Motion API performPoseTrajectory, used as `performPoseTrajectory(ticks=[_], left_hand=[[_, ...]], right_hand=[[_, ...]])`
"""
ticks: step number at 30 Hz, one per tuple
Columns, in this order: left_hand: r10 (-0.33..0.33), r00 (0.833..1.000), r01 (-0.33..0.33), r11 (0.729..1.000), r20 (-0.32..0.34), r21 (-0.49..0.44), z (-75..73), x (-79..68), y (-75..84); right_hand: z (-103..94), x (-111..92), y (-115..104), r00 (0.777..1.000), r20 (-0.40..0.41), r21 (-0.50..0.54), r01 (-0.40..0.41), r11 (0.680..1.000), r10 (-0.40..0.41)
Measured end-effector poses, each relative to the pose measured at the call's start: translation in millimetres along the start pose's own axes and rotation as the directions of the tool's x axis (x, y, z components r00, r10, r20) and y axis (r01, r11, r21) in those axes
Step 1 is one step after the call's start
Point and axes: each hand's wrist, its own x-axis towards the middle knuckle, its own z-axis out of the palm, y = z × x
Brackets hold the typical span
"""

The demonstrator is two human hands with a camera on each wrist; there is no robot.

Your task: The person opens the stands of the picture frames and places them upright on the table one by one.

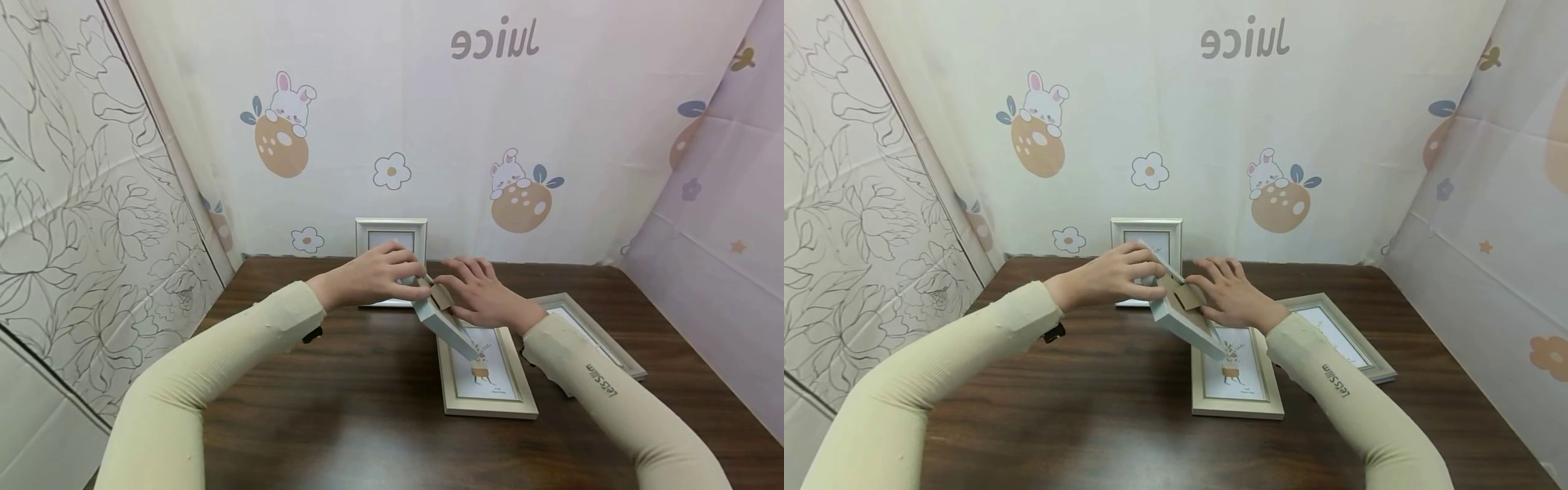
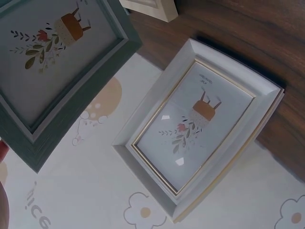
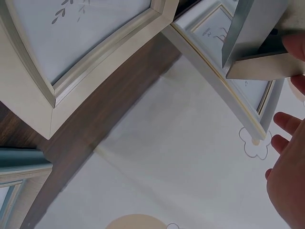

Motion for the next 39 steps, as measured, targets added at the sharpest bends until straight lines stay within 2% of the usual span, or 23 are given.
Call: performPoseTrajectory(ticks=[14, 22, 30, 39], left_hand=[[-0.006, 0.995, 0.000, 0.998, 0.103, 0.059, -0.9, -0.3, 4.8], [-0.003, 0.998, -0.002, 0.997, 0.062, 0.075, 1.4, 1.3, 4.0], [-0.001, 0.999, -0.002, 0.997, 0.045, 0.072, -0.6, 4.5, 5.2], [-0.007, 0.999, 0.003, 0.997, 0.053, 0.073, -1.9, 5.9, 5.4]], right_hand=[[-14.3, -5.3, 2.3, 0.993, -0.014, -0.051, -0.117, 0.992, 0.117], [-17.3, -6.1, 2.7, 0.992, -0.033, -0.045, -0.121, 0.992, 0.120], [-10.9, -5.2, -0.1, 0.994, -0.011, -0.038, -0.112, 0.993, 0.112], [-6.9, -4.0, -0.3, 0.994, -0.003, -0.045, -0.110, 0.993, 0.110]])
